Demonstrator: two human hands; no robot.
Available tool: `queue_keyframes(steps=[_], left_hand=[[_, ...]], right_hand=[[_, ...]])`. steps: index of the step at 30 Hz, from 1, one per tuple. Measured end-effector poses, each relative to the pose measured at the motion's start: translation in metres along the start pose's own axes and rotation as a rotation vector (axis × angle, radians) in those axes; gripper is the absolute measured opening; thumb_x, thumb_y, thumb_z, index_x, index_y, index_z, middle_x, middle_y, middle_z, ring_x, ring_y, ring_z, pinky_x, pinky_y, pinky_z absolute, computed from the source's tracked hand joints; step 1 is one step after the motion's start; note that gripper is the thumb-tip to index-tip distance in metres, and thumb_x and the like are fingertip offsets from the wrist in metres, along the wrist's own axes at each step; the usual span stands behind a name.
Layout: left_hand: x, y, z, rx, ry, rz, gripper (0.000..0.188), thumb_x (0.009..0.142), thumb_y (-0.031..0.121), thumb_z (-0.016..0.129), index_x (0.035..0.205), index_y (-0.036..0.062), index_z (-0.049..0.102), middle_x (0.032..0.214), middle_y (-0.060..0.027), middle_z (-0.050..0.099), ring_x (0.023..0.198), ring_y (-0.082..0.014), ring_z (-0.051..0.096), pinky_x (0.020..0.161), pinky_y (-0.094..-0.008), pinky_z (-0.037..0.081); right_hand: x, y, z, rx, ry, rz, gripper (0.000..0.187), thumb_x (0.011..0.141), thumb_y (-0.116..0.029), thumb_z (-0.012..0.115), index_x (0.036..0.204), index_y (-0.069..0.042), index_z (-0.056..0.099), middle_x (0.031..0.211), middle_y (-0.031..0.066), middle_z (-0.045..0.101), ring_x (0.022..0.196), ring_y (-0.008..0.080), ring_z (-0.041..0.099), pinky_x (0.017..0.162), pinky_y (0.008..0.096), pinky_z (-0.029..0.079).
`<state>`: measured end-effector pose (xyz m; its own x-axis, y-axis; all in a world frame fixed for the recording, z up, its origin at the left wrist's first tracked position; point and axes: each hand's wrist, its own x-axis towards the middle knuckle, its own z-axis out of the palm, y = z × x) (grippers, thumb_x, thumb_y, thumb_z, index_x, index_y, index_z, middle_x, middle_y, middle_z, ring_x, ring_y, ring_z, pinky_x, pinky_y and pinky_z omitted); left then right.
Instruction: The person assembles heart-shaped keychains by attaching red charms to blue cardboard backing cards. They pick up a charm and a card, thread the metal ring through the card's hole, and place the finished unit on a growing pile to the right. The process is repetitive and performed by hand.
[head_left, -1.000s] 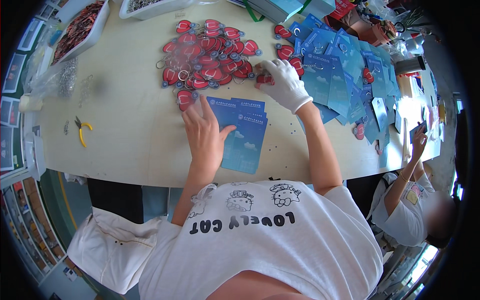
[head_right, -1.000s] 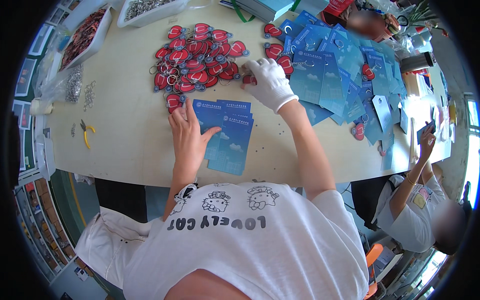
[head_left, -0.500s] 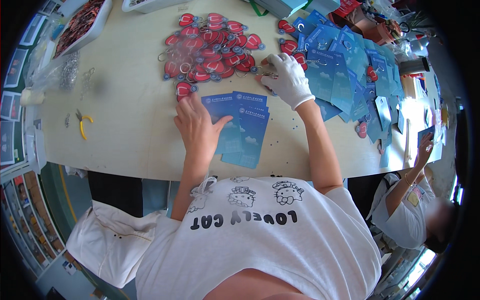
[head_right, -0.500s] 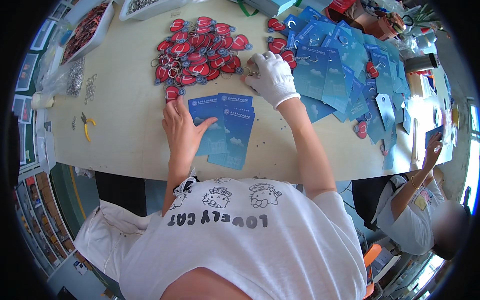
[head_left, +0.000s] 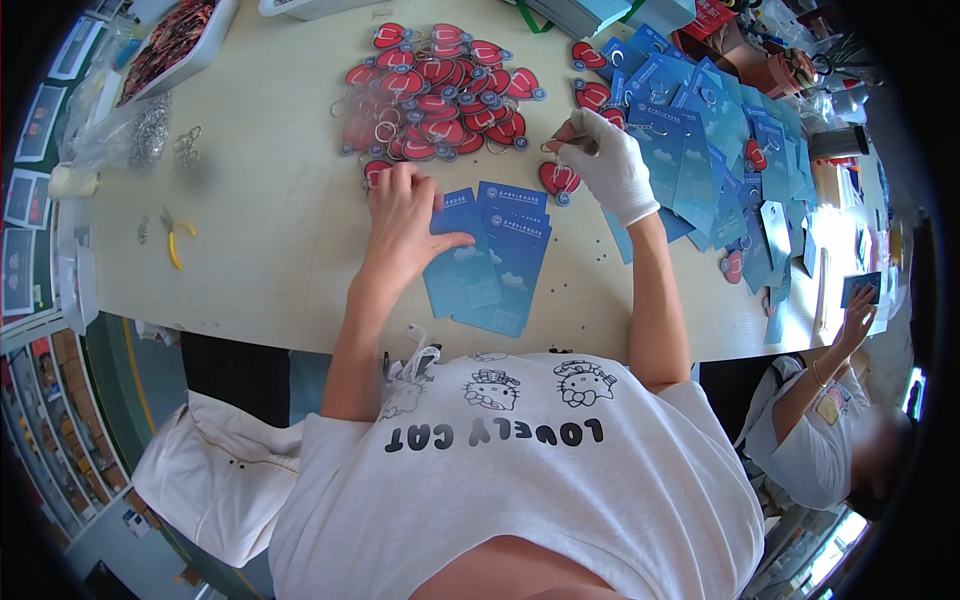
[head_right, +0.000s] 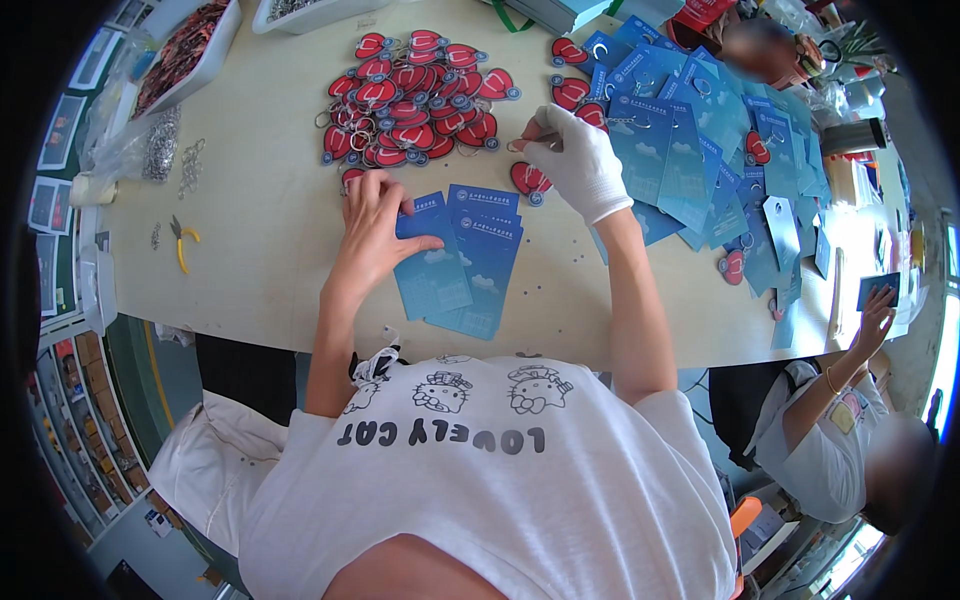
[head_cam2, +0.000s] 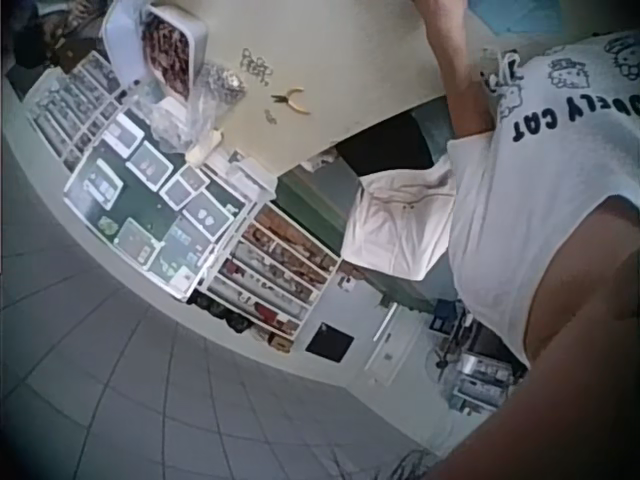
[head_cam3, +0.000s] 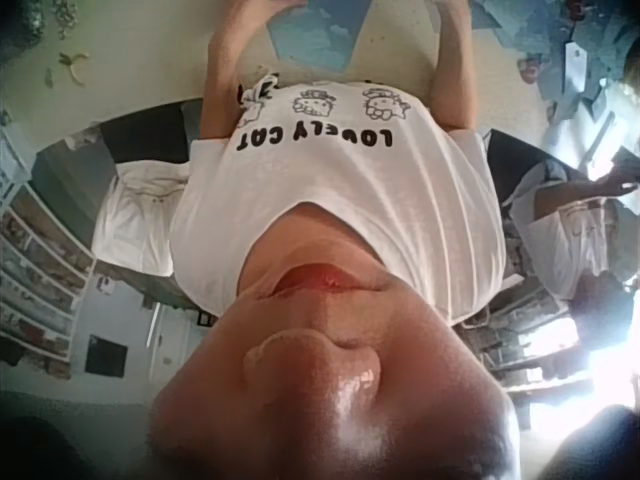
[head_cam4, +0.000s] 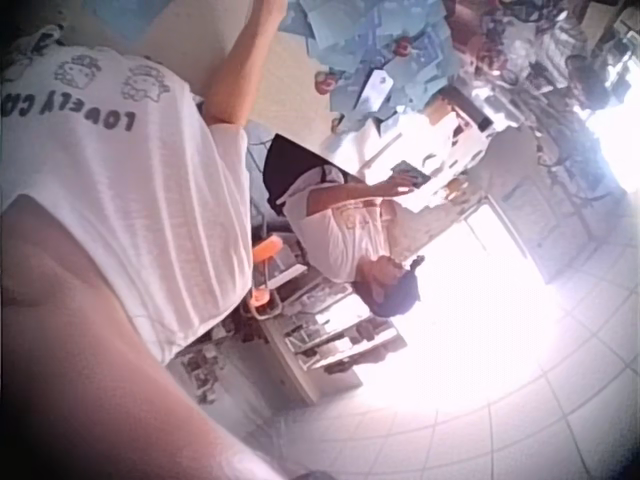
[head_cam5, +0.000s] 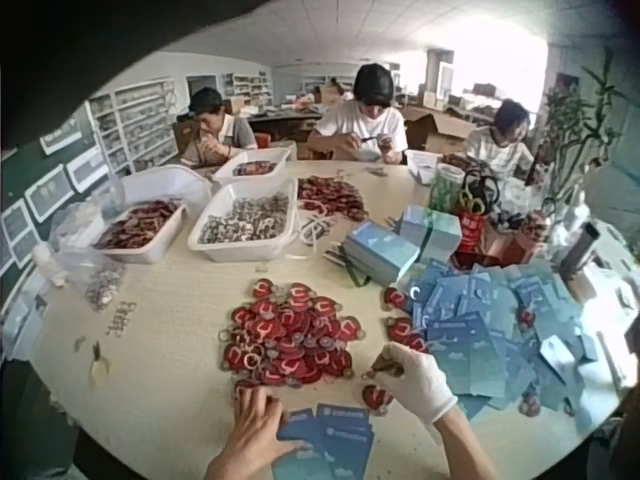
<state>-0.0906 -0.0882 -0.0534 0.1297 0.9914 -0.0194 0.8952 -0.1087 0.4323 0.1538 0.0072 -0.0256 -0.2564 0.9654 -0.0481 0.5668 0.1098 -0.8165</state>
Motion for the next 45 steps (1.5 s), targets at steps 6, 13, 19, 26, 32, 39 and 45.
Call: queue_keyframes(steps=[6,13,19,26,32,39,45], left_hand=[[-0.007,0.002,-0.007,-0.088,0.080,0.126,0.069,0.063,0.026,0.083,0.118,0.0046,0.048,0.123,-0.0131,0.042,0.116,-0.0337,0.041,0.096,-0.0419,0.037],[-0.082,0.018,-0.008,-0.543,0.147,-0.131,0.074,0.077,0.012,0.074,0.139,0.0026,0.035,0.141,-0.0196,0.032,0.134,-0.0332,0.030,0.102,-0.0432,0.037],[-0.086,0.033,-0.010,-1.472,0.162,-0.382,0.058,0.090,0.006,0.057,0.140,-0.0030,0.030,0.148,-0.0181,0.025,0.139,-0.0288,0.024,0.107,-0.0458,0.031],[-0.075,0.033,-0.008,-1.795,0.267,-0.505,0.051,0.091,0.006,0.056,0.136,-0.0029,0.033,0.135,-0.0153,0.042,0.127,-0.0205,0.039,0.102,-0.0378,0.036],[-0.040,0.030,0.016,-1.402,0.125,-0.301,0.045,0.089,0.003,0.060,0.130,-0.0027,0.043,0.112,-0.0085,0.055,0.105,-0.0126,0.053,0.090,-0.0257,0.042],[-0.011,0.050,0.008,-1.394,0.333,-0.093,0.035,0.091,0.003,0.057,0.123,-0.0031,0.047,0.111,-0.0092,0.059,0.101,-0.0116,0.055,0.088,-0.0245,0.042],[0.002,0.060,0.000,-1.306,0.513,0.169,0.031,0.092,0.001,0.055,0.121,-0.0010,0.046,0.113,-0.0085,0.057,0.103,-0.0113,0.053,0.090,-0.0249,0.040]], right_hand=[[-0.023,-0.016,-0.009,0.094,-0.098,-0.123,0.011,0.078,-0.002,0.061,0.088,-0.001,0.056,0.080,0.0074,0.070,0.071,0.0115,0.066,0.063,0.0247,0.049],[-0.063,-0.046,-0.004,0.152,-0.576,0.082,0.040,0.080,-0.006,0.059,0.118,0.002,0.054,0.082,0.0097,0.070,0.070,0.0159,0.066,0.065,0.0276,0.050],[-0.079,-0.022,0.038,0.140,-0.602,0.084,0.047,0.079,-0.011,0.062,0.123,0.004,0.051,0.082,0.0107,0.069,0.076,0.0212,0.066,0.074,0.0304,0.050],[-0.085,-0.015,0.039,0.231,-0.513,0.125,0.044,0.078,-0.011,0.063,0.118,0.004,0.054,0.082,0.0098,0.070,0.077,0.0193,0.066,0.075,0.0297,0.050],[-0.086,-0.018,0.033,0.484,-0.501,0.237,0.023,0.081,-0.002,0.058,0.103,0.003,0.060,0.083,0.0089,0.069,0.076,0.0131,0.065,0.070,0.0259,0.052],[-0.059,-0.045,0.011,0.727,-0.204,0.068,0.013,0.083,0.005,0.054,0.094,0.006,0.059,0.084,0.0075,0.066,0.071,0.0103,0.062,0.065,0.0228,0.052],[-0.042,-0.069,0.016,0.746,0.024,-0.072,0.012,0.085,0.003,0.056,0.097,0.006,0.057,0.088,0.0078,0.066,0.076,0.0103,0.064,0.064,0.0225,0.052]])
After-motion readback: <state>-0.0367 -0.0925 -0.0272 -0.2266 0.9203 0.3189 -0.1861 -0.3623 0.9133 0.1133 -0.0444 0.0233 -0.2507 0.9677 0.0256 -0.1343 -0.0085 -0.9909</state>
